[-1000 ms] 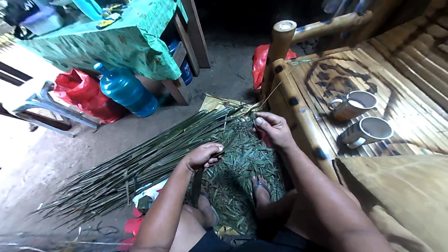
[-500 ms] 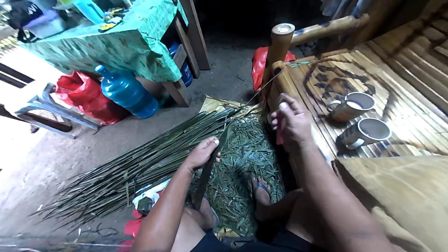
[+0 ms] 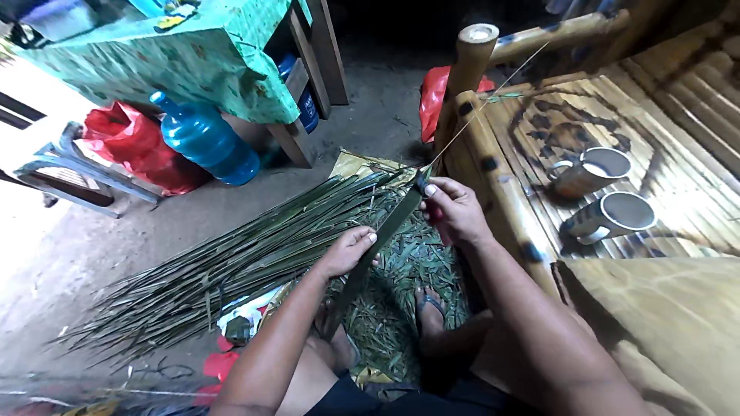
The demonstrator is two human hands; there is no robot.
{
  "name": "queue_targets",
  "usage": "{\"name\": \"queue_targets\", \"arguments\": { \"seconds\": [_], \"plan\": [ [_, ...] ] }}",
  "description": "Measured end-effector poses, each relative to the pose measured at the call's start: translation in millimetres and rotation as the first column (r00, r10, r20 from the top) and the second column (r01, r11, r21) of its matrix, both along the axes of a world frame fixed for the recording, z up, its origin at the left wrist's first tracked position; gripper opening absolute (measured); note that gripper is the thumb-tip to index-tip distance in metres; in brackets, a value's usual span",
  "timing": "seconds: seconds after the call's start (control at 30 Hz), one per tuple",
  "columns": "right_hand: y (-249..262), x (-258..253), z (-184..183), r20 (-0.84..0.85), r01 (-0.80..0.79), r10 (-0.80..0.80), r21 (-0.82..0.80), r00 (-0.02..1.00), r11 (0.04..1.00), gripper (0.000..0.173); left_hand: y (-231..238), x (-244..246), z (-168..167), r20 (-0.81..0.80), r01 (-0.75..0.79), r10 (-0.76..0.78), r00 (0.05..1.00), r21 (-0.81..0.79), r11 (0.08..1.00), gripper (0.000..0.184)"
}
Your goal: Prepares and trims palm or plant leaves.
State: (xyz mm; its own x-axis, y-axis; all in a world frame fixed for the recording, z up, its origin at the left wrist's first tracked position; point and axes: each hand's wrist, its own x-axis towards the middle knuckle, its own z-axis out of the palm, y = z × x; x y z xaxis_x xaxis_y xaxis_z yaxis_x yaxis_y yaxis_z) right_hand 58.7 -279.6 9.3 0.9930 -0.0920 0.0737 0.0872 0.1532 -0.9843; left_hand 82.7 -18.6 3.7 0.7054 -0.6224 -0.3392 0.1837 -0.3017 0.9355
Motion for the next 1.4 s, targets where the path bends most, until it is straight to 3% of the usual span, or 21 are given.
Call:
{"name": "queue_targets", "arguments": {
  "seconds": [0.13,0.23,0.33,0.57,0.8,0.87,1.03,1.1,1.4],
  "plan": [
    [6.1,-5.9,-1.4,0.083,-0.100,0.104,-0.055,0.991,0.993,0.021,1.1,4.7,7.2,0.023,-0.049,0.050,0.998,-0.032,0.998,0.023],
    [19.8,-11.6,-13.6,0.117,-0.265,0.289,-0.186,0.950,0.946,0.023,2.7,9.7,6.9,0.035,-0.038,0.040,0.999,-0.047,0.998,0.023],
    [23.4,-14.9,-14.2,0.133,-0.292,0.346,-0.313,0.929,0.904,0.024,6.5,14.5,0.6,0.053,0.004,0.000,0.999,-0.065,0.998,0.024],
    [2.7,-5.3,-11.8,0.297,-0.123,0.240,-0.363,0.924,0.924,0.022,12.3,19.0,3.9,0.163,0.055,-0.043,0.986,-0.068,0.996,0.026],
    [-27.8,-2.9,8.8,0.249,0.057,-0.011,-0.181,0.969,0.982,0.021,20.6,16.9,8.5,0.220,0.000,-0.005,0.975,0.022,1.000,0.024],
    [-17.4,-4.3,5.2,0.235,0.001,0.040,-0.171,0.971,0.985,0.021,18.4,16.0,11.7,0.177,-0.030,0.027,0.984,0.013,0.999,0.024],
    [30.9,-11.6,-21.1,0.125,-0.346,0.371,-0.181,0.920,0.920,0.024,11.1,16.3,15.9,0.064,-0.056,0.062,0.996,-0.097,0.994,0.024],
    [36.3,-11.7,-23.5,0.132,-0.389,0.416,-0.191,0.900,0.901,0.025,10.1,17.4,12.9,0.019,-0.033,0.036,0.999,-0.134,0.990,0.024],
    [0.7,-1.8,-11.5,0.272,-0.099,0.178,-0.281,0.946,0.954,0.020,11.9,18.5,11.4,-0.058,0.056,-0.065,0.996,-0.140,0.988,0.024]
  ]
}}
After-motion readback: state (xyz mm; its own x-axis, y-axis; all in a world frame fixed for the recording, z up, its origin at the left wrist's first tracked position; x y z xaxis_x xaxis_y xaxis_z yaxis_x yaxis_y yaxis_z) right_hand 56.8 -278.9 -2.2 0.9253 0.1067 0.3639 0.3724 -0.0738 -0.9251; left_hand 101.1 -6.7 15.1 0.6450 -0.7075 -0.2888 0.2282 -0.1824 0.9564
